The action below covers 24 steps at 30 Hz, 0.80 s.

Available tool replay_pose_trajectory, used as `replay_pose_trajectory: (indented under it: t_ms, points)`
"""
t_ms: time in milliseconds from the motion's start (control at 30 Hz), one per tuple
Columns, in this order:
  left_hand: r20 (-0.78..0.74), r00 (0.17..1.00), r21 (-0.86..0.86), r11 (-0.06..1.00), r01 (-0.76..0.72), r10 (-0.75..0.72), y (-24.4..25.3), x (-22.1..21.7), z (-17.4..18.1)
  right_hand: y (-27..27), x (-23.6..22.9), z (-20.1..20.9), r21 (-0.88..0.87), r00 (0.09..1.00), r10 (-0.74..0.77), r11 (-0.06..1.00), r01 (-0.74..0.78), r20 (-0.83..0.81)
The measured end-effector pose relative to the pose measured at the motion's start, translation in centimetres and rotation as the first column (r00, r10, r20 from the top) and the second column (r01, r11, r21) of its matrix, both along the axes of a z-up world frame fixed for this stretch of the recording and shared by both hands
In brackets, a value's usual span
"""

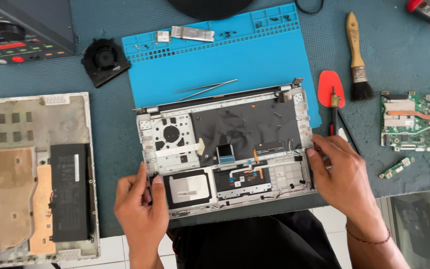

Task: The person aligns and places a laptop motherboard into the laptop chassis. They then use tweezers to connect small ribbon cables and connectors on the motherboard.

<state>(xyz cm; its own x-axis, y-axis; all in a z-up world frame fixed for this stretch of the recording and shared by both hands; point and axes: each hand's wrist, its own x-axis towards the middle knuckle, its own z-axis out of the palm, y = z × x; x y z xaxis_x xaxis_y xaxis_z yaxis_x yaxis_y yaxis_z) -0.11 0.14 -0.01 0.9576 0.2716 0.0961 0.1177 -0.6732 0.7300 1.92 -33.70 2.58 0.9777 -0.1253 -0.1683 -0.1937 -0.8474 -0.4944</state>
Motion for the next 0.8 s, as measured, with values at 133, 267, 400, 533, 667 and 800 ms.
replay_pose_trajectory:
  t_ms: [133, 267, 400, 533, 667, 800]
  points:
    - [-0.033, 0.999, -0.048, 0.999, 0.013, -0.015, 0.3, -0.2, -0.2, -0.2, 0.0, -0.4, -0.023, 0.999, 0.037, 0.999, -0.037, 0.011]
    - [0.051, 0.999, -0.045, 0.999, 0.017, -0.014, 0.2, 0.1, 0.0, -0.4, 0.0, -0.7, -0.075, 1.000, 0.011, 0.997, -0.012, -0.015]
    - [0.067, 0.997, -0.079, 0.996, 0.033, -0.027, 0.6, 0.3, 0.0, -0.6, 0.0, -1.1, -0.091, 1.000, 0.017, 0.996, -0.015, 0.015]
    - [0.059, 0.998, -0.066, 0.998, 0.022, -0.018, 0.5, 0.4, 0.5, -0.4, -0.2, -1.1, -0.100, 1.000, 0.012, 0.995, -0.010, 0.020]
    - [0.025, 1.000, -0.082, 0.997, 0.013, -0.011, 0.4, 0.1, 0.5, -0.1, -0.6, -1.3, -0.083, 0.996, -0.008, 0.996, 0.016, 0.088]
    - [0.025, 1.000, -0.112, 0.994, -0.005, 0.008, 0.2, 0.1, 0.5, 0.2, -0.7, -1.3, -0.064, 0.990, -0.021, 0.998, 0.030, 0.141]
